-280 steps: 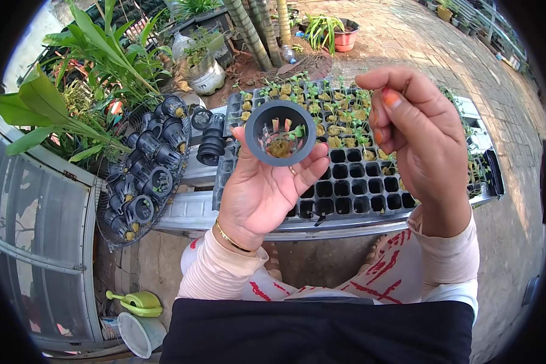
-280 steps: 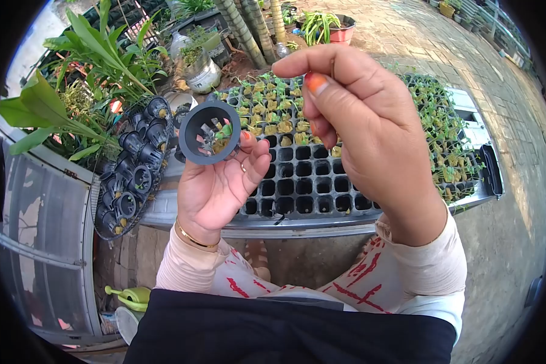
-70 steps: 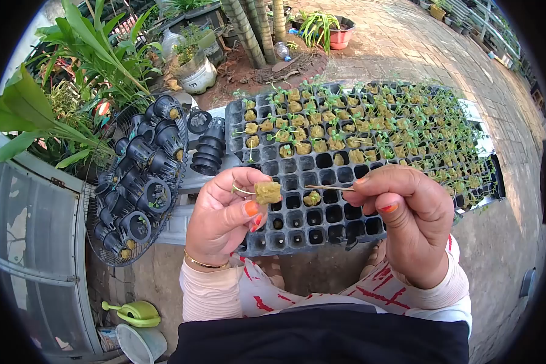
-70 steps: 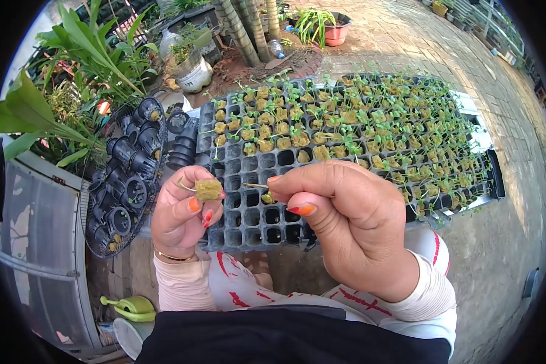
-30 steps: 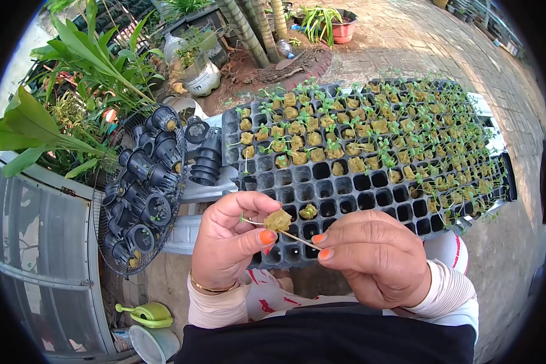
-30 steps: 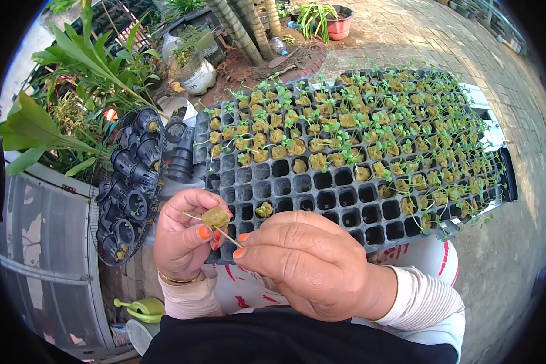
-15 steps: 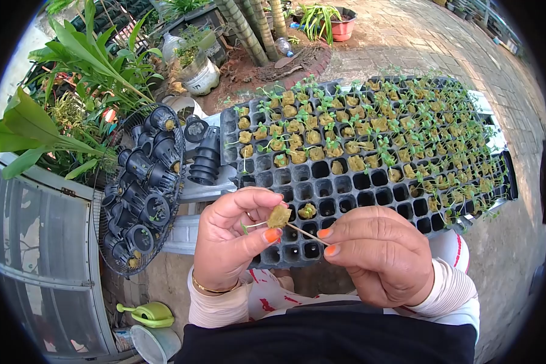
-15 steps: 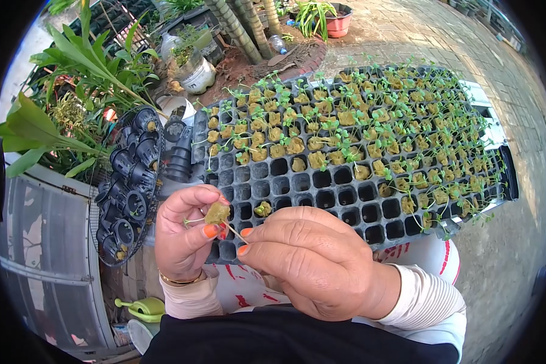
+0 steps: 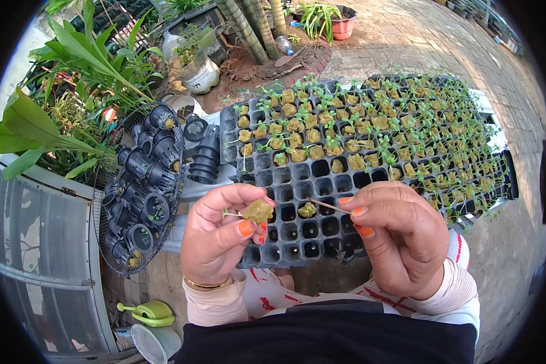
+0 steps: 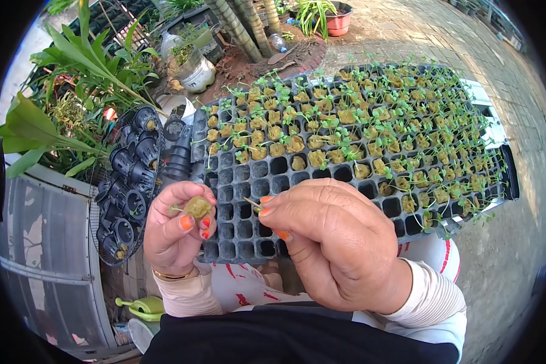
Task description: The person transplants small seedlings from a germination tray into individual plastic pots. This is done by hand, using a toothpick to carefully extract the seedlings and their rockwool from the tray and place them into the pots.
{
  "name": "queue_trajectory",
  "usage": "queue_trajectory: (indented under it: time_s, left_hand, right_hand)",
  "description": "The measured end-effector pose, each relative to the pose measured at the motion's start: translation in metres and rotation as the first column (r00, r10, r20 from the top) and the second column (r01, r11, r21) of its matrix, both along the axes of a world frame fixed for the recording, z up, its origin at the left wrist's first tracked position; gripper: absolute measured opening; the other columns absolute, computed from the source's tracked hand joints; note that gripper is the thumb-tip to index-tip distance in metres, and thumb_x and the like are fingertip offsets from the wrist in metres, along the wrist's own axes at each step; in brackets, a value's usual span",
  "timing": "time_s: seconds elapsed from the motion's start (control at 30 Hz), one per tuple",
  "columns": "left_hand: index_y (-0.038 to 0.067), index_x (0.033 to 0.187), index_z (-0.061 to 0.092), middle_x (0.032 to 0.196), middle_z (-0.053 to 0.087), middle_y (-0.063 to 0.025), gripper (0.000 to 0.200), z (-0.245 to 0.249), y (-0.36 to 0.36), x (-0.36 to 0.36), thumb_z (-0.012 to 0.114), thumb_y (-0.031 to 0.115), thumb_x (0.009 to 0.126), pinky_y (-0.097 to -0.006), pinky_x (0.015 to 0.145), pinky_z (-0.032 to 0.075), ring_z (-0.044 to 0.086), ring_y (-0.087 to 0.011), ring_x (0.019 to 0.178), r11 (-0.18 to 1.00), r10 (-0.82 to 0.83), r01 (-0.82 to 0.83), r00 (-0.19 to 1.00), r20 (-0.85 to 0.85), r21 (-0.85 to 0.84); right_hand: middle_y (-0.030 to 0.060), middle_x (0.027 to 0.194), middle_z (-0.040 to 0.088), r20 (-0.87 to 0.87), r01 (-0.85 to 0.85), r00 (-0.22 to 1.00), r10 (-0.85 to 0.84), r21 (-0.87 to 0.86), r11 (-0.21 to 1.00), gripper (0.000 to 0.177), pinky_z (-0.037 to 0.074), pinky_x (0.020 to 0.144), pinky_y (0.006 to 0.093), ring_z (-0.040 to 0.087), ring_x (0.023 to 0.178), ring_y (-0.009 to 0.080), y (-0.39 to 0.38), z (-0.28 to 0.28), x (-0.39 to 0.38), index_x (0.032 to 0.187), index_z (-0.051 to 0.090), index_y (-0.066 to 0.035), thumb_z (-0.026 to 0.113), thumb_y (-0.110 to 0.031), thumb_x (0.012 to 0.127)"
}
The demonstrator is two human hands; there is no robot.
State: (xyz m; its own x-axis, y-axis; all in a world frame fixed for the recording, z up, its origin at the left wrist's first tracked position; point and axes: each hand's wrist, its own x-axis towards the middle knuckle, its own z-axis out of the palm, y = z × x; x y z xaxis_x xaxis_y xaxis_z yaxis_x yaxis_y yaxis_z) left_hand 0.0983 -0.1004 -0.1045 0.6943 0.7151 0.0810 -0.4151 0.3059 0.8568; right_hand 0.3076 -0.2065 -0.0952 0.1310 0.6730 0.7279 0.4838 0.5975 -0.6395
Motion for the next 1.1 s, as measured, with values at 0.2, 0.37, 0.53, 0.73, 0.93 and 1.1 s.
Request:
queue_trajectory:
  time_s: [0.2, 0.37, 0.53, 0.73, 0.93, 1.1]
  left_hand:
    - [-0.003, 0.102, 0.061, 0.091, 0.06, -0.0063, 0.029, -0.001, 0.014, -0.007, 0.065, -0.005, 0.074, -0.0197, 0.064, 0.045, 0.054, -0.007, 0.075, 0.781, 0.549, -0.3, 0.747, -0.374, 0.547]
    - [0.0, 0.092, 0.065, 0.078, 0.058, -0.0037, 0.023, -0.009, 0.022, -0.001, 0.067, 0.002, 0.069, -0.0217, 0.054, 0.04, 0.048, -0.0075, 0.063, 0.621, 0.699, -0.068, 0.498, -0.512, 0.781]
    - [0.001, 0.088, 0.066, 0.072, 0.055, -0.0049, 0.021, 0.006, 0.026, 0.008, 0.067, 0.009, 0.068, -0.0248, 0.054, 0.04, 0.046, -0.0119, 0.06, 0.581, 0.709, 0.125, 0.407, -0.575, 0.804]
    - [0.002, 0.088, 0.066, 0.074, 0.056, -0.0049, 0.022, 0.005, 0.034, 0.013, 0.066, 0.007, 0.068, -0.0245, 0.055, 0.039, 0.044, -0.0113, 0.059, 0.593, 0.699, 0.143, 0.398, -0.594, 0.793]
    - [0.002, 0.093, 0.066, 0.079, 0.058, -0.0048, 0.027, -0.005, 0.036, 0.011, 0.065, 0.006, 0.066, -0.0247, 0.056, 0.039, 0.043, -0.0116, 0.059, 0.554, 0.736, 0.039, 0.444, -0.511, 0.832]
    - [-0.001, 0.092, 0.065, 0.077, 0.053, 0.0002, 0.026, 0.001, 0.032, 0.011, 0.063, -0.002, 0.067, -0.0196, 0.056, 0.036, 0.039, -0.0055, 0.059, 0.551, 0.72, 0.119, 0.433, -0.543, 0.826]
  right_hand:
    - [0.0129, 0.083, 0.065, 0.032, 0.066, 0.997, -0.067, 0.028, 0.997, 0.016, 0.05, 0.067, 0.0325, 0.064, 0.074, 0.0257, 0.004, -0.002, 0.007, 0.088, 0.061, 0.001, 0.062, 0.008, 0.073]
    - [0.0125, 0.081, 0.065, 0.065, 0.078, 0.995, -0.081, 0.039, 0.996, 0.017, 0.05, 0.067, 0.0326, 0.064, 0.073, 0.0257, 0.005, 0.001, 0.008, 0.087, 0.061, 0.001, 0.063, 0.008, 0.072]
    - [0.0121, 0.08, 0.064, 0.072, 0.096, 0.992, -0.099, 0.041, 0.995, 0.016, 0.05, 0.067, 0.0335, 0.064, 0.074, 0.0258, 0.003, 0.002, 0.014, 0.087, 0.062, 0.001, 0.063, 0.007, 0.072]
    - [0.0119, 0.081, 0.065, 0.048, 0.1, 0.994, -0.103, 0.05, 0.994, 0.015, 0.051, 0.067, 0.0344, 0.064, 0.074, 0.0264, 0.001, 0.004, 0.019, 0.086, 0.062, 0.001, 0.062, 0.007, 0.072]
    - [0.012, 0.081, 0.065, 0.046, 0.093, 0.994, -0.096, 0.062, 0.994, 0.015, 0.051, 0.067, 0.0346, 0.064, 0.074, 0.0264, 0.001, 0.003, 0.021, 0.087, 0.062, 0.001, 0.062, 0.007, 0.072]
    - [0.0119, 0.081, 0.065, 0.044, 0.099, 0.994, -0.101, 0.048, 0.994, 0.015, 0.051, 0.067, 0.0342, 0.064, 0.074, 0.0261, -0.001, 0.003, 0.02, 0.086, 0.062, 0.001, 0.063, 0.007, 0.072]
